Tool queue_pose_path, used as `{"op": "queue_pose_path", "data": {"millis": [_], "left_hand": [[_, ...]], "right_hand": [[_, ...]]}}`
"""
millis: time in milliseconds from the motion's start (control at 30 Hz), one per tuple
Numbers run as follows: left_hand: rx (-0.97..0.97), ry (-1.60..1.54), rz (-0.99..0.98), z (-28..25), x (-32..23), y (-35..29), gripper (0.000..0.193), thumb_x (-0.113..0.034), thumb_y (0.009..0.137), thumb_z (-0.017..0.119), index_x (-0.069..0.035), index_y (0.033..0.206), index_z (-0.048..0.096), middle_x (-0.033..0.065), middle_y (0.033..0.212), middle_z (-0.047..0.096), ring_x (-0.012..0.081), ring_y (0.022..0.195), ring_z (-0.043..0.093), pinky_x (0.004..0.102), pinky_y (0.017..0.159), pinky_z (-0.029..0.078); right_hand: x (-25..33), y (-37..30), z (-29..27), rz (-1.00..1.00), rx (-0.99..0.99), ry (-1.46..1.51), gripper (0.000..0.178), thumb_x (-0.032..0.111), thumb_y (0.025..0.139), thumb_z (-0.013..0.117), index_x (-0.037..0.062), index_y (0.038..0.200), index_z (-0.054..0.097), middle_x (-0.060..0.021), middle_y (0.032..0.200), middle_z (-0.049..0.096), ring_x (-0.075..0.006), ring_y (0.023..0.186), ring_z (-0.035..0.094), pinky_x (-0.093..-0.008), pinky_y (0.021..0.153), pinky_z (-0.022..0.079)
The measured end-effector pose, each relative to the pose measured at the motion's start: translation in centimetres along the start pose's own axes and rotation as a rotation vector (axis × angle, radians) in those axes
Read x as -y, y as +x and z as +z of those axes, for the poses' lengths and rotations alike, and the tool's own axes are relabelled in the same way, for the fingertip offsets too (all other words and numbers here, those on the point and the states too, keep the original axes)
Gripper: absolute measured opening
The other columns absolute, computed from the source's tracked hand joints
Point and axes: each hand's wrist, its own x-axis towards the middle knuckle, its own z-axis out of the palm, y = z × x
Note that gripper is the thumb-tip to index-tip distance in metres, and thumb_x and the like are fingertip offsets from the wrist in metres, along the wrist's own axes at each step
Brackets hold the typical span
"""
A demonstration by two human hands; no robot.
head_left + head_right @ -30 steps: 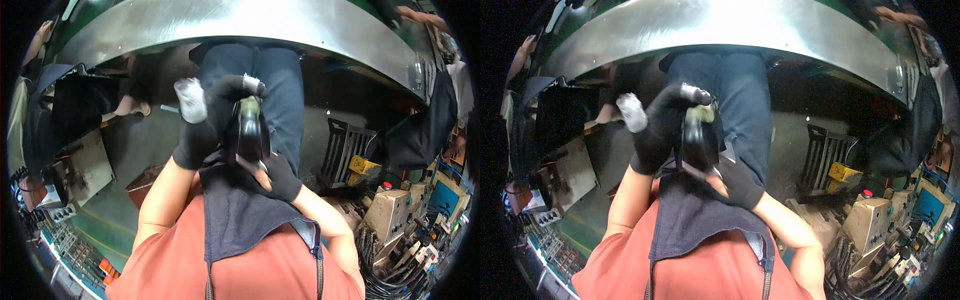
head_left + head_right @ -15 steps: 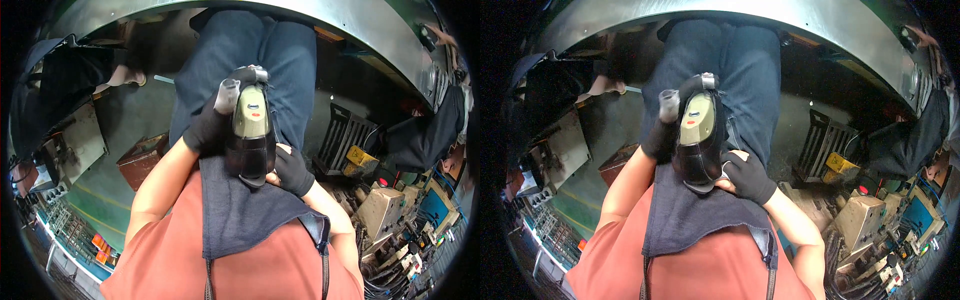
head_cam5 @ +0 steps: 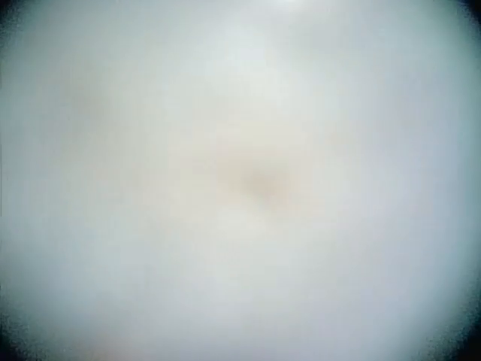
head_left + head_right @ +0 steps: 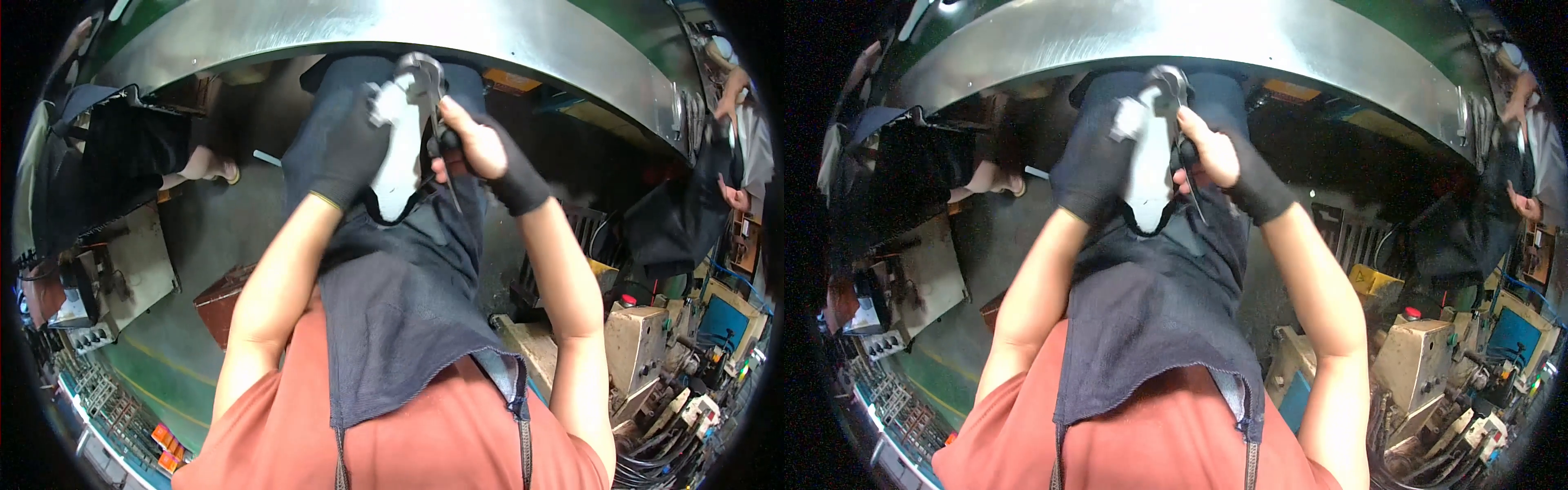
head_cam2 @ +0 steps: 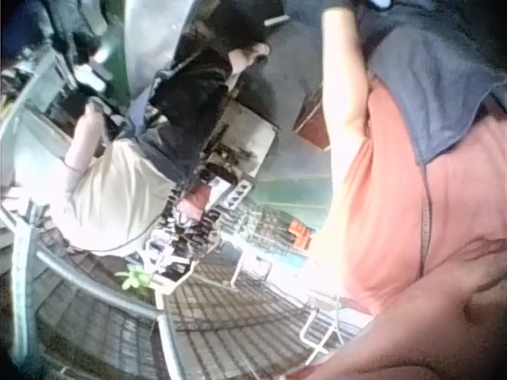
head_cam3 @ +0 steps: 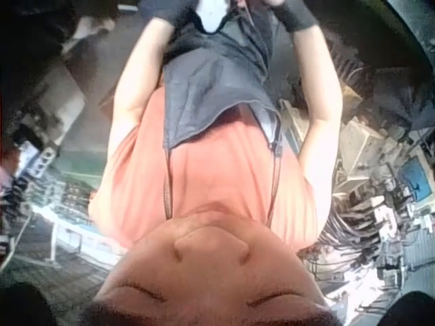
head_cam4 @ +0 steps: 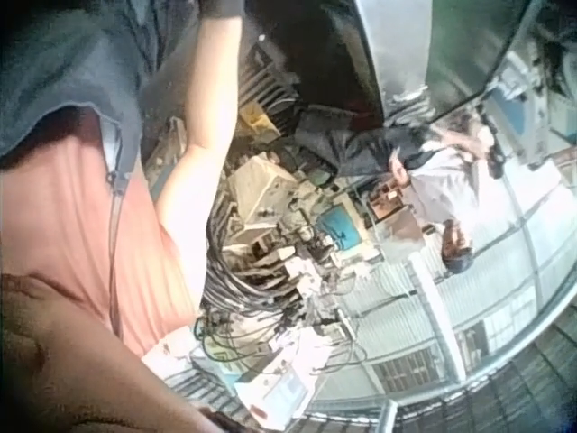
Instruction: Manually attaching and trimming shoe soles using a pincer tool on an assembly line.
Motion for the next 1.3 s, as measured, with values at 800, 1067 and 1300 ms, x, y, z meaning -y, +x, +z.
{"op": "queue_pose_path", "data": {"millis": [800,1067,1300], "left_hand": [[0.287,-0.969,-0.641,3.2,0.4,-1.6,0.063,-0.035,0.101,0.047,-0.009,0.154,0.027,0.0244,0.149,0.040,0.0288,0.135,0.045,0.0365,0.108,0.038],[0.148,0.146,-0.218,4.7,-1.6,-1.0,0.055,-0.024,0.100,0.045,0.003,0.145,0.028,0.0338,0.133,0.051,0.0485,0.122,0.052,0.0467,0.100,0.044],[0.167,-0.134,0.023,3.7,4.3,-1.9,0.080,-0.032,0.091,0.065,-0.001,0.149,0.020,0.0330,0.139,0.045,0.0464,0.128,0.048,0.0453,0.103,0.042]], "right_hand": [[-5.2,-2.3,-4.4,-0.457,-0.119,-1.188,0.043,0.044,0.095,0.059,0.0028,0.082,0.067,-0.0200,0.070,0.063,-0.0357,0.066,0.066,-0.0440,0.060,0.049],[3.7,-3.8,-6.8,-0.130,0.232,-1.362,0.050,0.046,0.097,0.057,-0.0026,0.086,0.067,-0.0196,0.066,0.059,-0.0256,0.057,0.060,-0.0382,0.059,0.046],[0.3,-4.4,-0.9,-0.795,-0.051,-0.755,0.038,0.040,0.095,0.060,0.0020,0.093,0.067,-0.0225,0.080,0.063,-0.0368,0.071,0.064,-0.0413,0.063,0.048]]}}
